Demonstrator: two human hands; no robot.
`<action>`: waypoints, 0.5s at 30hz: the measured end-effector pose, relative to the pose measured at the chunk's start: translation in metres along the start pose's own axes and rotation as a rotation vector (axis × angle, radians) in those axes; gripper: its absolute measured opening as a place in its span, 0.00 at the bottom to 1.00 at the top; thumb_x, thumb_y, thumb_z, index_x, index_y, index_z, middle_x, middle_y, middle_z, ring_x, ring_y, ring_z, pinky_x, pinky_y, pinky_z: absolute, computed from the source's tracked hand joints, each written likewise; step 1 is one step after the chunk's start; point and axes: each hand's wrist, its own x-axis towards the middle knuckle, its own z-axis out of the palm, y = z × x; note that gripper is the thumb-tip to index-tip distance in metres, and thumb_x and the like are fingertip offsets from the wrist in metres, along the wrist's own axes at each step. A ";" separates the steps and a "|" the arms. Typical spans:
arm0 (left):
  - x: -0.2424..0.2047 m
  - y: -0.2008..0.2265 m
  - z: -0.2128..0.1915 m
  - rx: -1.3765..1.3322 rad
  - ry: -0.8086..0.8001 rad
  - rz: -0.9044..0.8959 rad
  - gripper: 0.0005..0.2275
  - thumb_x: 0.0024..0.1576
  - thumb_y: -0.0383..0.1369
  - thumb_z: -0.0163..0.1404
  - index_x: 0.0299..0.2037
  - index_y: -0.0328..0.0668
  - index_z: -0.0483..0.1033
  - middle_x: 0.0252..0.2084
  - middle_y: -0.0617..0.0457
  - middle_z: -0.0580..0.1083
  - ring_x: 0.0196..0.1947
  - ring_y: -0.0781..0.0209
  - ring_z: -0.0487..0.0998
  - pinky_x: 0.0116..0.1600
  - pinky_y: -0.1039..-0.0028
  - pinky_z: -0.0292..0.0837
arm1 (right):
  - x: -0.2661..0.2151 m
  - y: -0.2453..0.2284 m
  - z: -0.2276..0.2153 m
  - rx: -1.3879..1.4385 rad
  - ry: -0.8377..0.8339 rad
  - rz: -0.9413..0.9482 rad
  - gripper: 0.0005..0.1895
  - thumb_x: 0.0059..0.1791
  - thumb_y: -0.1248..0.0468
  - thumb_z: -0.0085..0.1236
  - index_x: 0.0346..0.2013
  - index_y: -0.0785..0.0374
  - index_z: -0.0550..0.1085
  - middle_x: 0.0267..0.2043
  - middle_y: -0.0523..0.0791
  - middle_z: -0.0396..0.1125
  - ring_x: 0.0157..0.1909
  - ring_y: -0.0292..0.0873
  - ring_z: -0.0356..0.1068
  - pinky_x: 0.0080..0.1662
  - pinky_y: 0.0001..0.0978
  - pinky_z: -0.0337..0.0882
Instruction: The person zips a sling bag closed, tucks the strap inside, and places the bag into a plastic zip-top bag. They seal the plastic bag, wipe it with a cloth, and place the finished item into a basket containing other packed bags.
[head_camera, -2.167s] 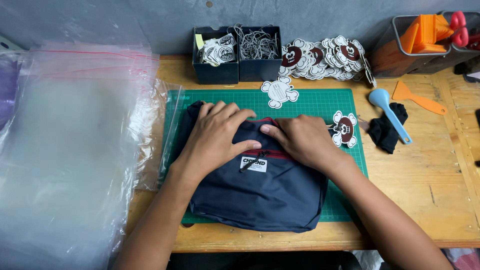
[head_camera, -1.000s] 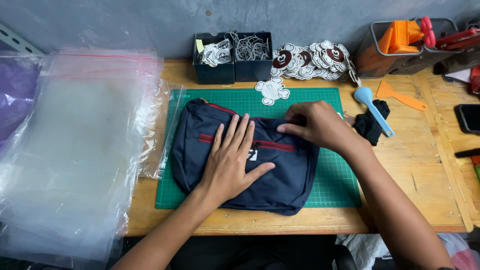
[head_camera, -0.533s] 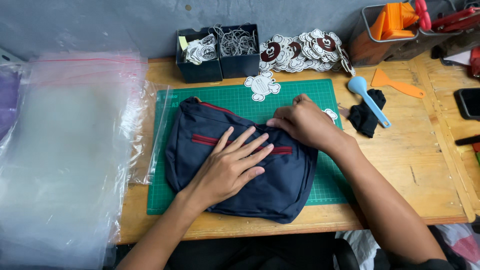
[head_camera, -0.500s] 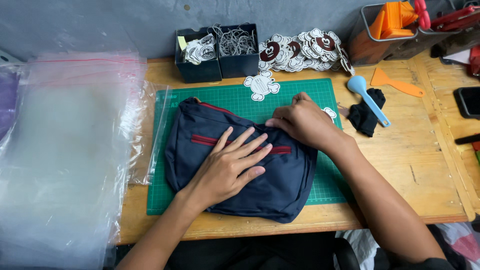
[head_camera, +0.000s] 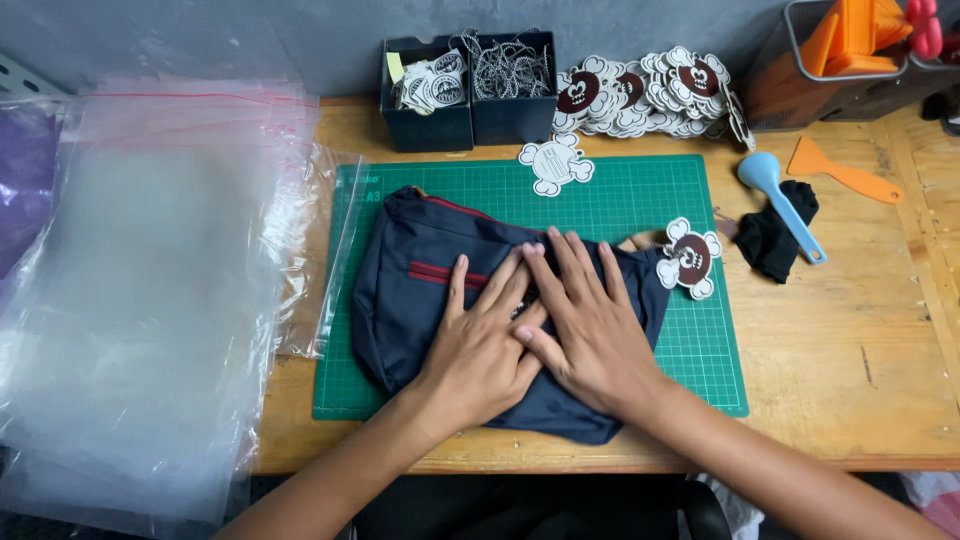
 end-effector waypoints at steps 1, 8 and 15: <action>0.007 -0.003 0.001 -0.001 0.000 0.004 0.28 0.66 0.40 0.44 0.76 0.39 0.73 0.87 0.35 0.57 0.89 0.39 0.51 0.82 0.22 0.33 | 0.012 0.011 0.002 -0.002 0.002 0.003 0.44 0.64 0.37 0.42 0.87 0.62 0.56 0.88 0.62 0.49 0.90 0.64 0.44 0.84 0.64 0.34; 0.011 -0.023 -0.010 -0.095 -0.025 -0.142 0.37 0.65 0.38 0.44 0.87 0.36 0.51 0.90 0.33 0.48 0.90 0.37 0.44 0.84 0.28 0.36 | 0.028 0.013 0.002 -0.080 -0.002 -0.029 0.44 0.66 0.40 0.38 0.87 0.69 0.53 0.90 0.62 0.45 0.91 0.62 0.40 0.85 0.60 0.36; -0.021 -0.051 -0.026 -0.053 -0.012 -0.184 0.41 0.68 0.47 0.49 0.90 0.40 0.48 0.90 0.31 0.49 0.89 0.31 0.48 0.84 0.33 0.34 | 0.005 -0.012 0.005 -0.150 -0.059 0.041 0.56 0.60 0.26 0.41 0.90 0.62 0.50 0.92 0.61 0.39 0.92 0.65 0.33 0.82 0.73 0.28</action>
